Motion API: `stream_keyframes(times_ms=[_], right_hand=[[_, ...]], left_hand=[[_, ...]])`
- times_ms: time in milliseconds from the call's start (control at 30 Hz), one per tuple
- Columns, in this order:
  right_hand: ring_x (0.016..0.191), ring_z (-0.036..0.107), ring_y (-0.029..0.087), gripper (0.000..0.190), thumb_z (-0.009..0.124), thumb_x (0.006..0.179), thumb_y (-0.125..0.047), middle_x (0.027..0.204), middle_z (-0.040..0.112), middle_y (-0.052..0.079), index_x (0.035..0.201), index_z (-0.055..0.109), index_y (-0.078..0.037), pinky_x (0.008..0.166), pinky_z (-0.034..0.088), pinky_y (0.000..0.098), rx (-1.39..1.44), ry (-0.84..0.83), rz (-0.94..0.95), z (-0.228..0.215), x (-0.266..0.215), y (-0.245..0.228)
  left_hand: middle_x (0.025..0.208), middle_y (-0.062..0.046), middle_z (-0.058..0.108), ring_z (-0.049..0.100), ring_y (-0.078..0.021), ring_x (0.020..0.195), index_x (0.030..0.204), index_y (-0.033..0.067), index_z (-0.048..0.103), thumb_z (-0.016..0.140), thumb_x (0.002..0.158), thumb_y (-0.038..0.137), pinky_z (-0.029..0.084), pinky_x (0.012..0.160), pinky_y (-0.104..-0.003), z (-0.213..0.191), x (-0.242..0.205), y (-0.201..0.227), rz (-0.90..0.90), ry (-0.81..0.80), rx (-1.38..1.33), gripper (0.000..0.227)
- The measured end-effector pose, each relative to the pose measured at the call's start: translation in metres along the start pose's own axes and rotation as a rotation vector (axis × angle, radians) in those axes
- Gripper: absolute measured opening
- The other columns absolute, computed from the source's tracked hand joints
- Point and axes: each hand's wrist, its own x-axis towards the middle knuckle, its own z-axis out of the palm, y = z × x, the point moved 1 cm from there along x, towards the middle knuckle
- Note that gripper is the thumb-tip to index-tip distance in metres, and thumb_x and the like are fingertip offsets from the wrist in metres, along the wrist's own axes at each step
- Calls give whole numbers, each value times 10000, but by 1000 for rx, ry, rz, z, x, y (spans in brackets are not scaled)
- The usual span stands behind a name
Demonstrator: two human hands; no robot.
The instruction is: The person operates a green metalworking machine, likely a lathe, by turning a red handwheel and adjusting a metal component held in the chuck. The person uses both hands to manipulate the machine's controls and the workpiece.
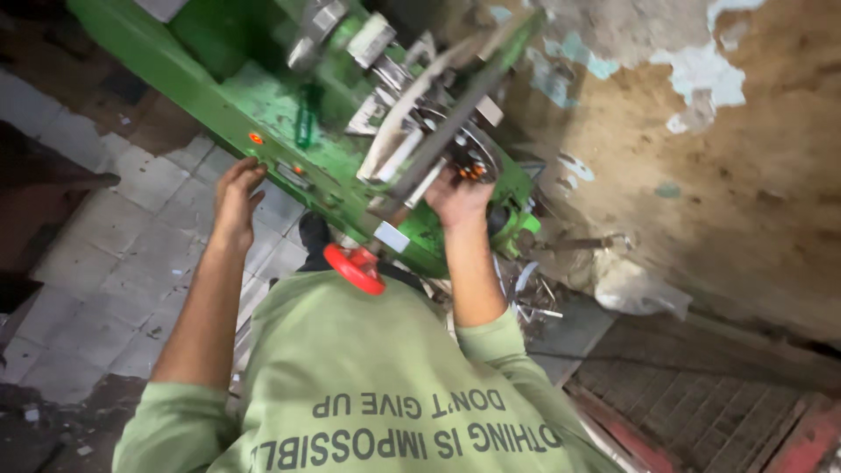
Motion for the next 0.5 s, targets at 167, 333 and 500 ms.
stream_keyframes(times_ms=[167,333,500], right_hand=[[1255,613,430,540,541,897,-443,1331,632,157,1286,591,-72,1019,551,545,-252,-37,97,34,-78,-40],[1192,680,369,446,611,1005,-201,1323,643,237,1352,553,71,985,574,424,-1086,-92,-573,49,-192,-95],[979,708,279,223,619,1014,-43,1137,710,190,1211,651,55,902,599,371,-1358,-93,-1277,43,-230,-144]], left_hand=[[1211,-149,700,662,-217,1140,1215,-3,655,641,1006,232,511,963,-367,46,-104,45,389,61,116,314],[1200,-154,695,658,-222,1120,1229,-17,650,584,1055,260,506,1010,-348,109,-208,73,806,2,216,333],[1148,-194,626,612,-284,1121,1161,-15,629,685,1004,204,496,991,-377,163,-253,70,1043,151,506,275]])
